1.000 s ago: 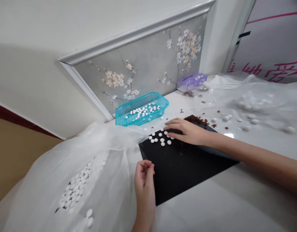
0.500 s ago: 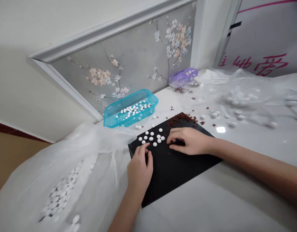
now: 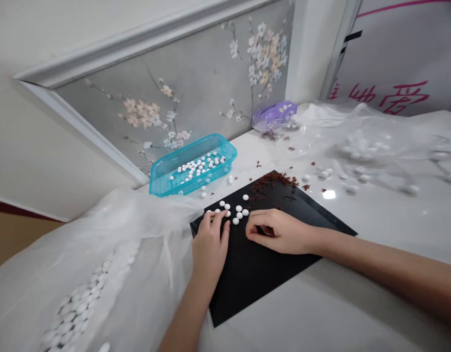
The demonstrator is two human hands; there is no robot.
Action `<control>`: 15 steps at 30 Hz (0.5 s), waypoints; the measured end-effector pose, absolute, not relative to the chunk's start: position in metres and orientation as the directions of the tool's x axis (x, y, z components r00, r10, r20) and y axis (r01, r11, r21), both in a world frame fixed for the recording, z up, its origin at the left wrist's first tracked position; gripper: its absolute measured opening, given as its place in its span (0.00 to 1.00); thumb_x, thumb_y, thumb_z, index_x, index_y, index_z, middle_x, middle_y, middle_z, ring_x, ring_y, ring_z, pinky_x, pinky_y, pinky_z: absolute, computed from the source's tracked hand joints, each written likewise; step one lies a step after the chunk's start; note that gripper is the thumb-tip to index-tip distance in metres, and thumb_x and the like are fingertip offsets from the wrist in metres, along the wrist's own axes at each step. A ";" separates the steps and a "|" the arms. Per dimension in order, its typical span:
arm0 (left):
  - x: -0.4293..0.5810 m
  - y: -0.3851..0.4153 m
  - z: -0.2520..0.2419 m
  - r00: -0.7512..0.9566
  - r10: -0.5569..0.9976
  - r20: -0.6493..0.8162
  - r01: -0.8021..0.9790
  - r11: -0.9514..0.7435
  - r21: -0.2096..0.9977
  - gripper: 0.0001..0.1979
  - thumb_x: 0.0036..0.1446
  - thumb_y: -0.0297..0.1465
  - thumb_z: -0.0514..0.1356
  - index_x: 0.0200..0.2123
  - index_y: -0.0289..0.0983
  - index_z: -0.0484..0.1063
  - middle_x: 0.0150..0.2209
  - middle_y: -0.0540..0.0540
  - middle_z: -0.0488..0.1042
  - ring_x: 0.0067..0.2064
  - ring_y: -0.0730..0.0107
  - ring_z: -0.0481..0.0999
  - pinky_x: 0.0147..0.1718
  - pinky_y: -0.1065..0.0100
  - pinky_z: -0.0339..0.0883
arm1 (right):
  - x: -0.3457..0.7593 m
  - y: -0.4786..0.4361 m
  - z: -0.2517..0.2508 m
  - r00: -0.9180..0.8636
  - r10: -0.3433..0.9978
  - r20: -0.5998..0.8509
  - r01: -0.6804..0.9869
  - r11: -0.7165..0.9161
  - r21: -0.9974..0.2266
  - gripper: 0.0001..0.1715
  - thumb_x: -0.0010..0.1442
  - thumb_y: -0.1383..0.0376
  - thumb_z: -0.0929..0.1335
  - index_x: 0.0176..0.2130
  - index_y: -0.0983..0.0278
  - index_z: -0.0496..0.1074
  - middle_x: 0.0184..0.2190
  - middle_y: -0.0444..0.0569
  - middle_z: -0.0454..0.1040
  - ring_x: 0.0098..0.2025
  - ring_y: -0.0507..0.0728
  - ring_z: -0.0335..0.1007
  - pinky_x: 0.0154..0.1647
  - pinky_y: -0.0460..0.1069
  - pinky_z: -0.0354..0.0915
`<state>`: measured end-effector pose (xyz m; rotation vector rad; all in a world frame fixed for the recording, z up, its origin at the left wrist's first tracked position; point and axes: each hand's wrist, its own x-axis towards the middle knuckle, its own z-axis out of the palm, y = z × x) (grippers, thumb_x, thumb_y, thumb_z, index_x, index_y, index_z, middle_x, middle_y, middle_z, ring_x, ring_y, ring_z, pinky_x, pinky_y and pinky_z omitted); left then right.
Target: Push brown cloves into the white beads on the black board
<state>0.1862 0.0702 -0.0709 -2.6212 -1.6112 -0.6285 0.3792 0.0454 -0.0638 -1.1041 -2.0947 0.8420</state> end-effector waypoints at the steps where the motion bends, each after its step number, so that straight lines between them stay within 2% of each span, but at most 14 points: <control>1: 0.186 0.071 -0.071 0.397 0.854 0.337 0.851 -0.480 0.213 0.10 0.60 0.31 0.52 0.45 0.40 0.68 0.41 0.46 0.70 0.41 0.66 0.72 0.35 0.68 0.66 | 0.378 0.045 -0.064 -0.439 0.872 0.217 0.447 0.421 -0.789 0.06 0.55 0.70 0.64 0.29 0.66 0.71 0.26 0.44 0.67 0.23 0.47 0.58 0.24 0.42 0.57; 8: 0.187 0.070 -0.070 0.437 0.843 0.314 0.811 -0.520 0.266 0.05 0.59 0.30 0.53 0.36 0.39 0.67 0.31 0.50 0.71 0.34 0.69 0.72 0.32 0.70 0.64 | 0.374 0.044 -0.067 -0.355 0.926 0.129 0.351 0.261 -0.899 0.06 0.53 0.67 0.66 0.28 0.67 0.71 0.23 0.43 0.66 0.20 0.46 0.53 0.21 0.42 0.54; 12: 0.188 0.061 -0.067 0.447 0.849 0.282 0.752 -0.527 0.397 0.06 0.56 0.31 0.56 0.39 0.39 0.68 0.31 0.51 0.72 0.29 0.74 0.70 0.30 0.72 0.63 | 0.375 0.046 -0.068 -0.288 0.957 0.016 0.299 0.106 -0.948 0.10 0.53 0.62 0.66 0.29 0.68 0.70 0.18 0.40 0.61 0.19 0.46 0.51 0.19 0.43 0.50; 15: 0.187 0.056 -0.065 0.485 0.850 0.204 0.709 -0.519 0.477 0.08 0.54 0.32 0.58 0.39 0.42 0.71 0.28 0.52 0.71 0.28 0.74 0.69 0.29 0.72 0.62 | 0.378 0.050 -0.068 -0.294 0.954 -0.060 0.250 0.016 -0.968 0.11 0.53 0.61 0.66 0.29 0.68 0.70 0.22 0.42 0.64 0.23 0.47 0.55 0.23 0.44 0.52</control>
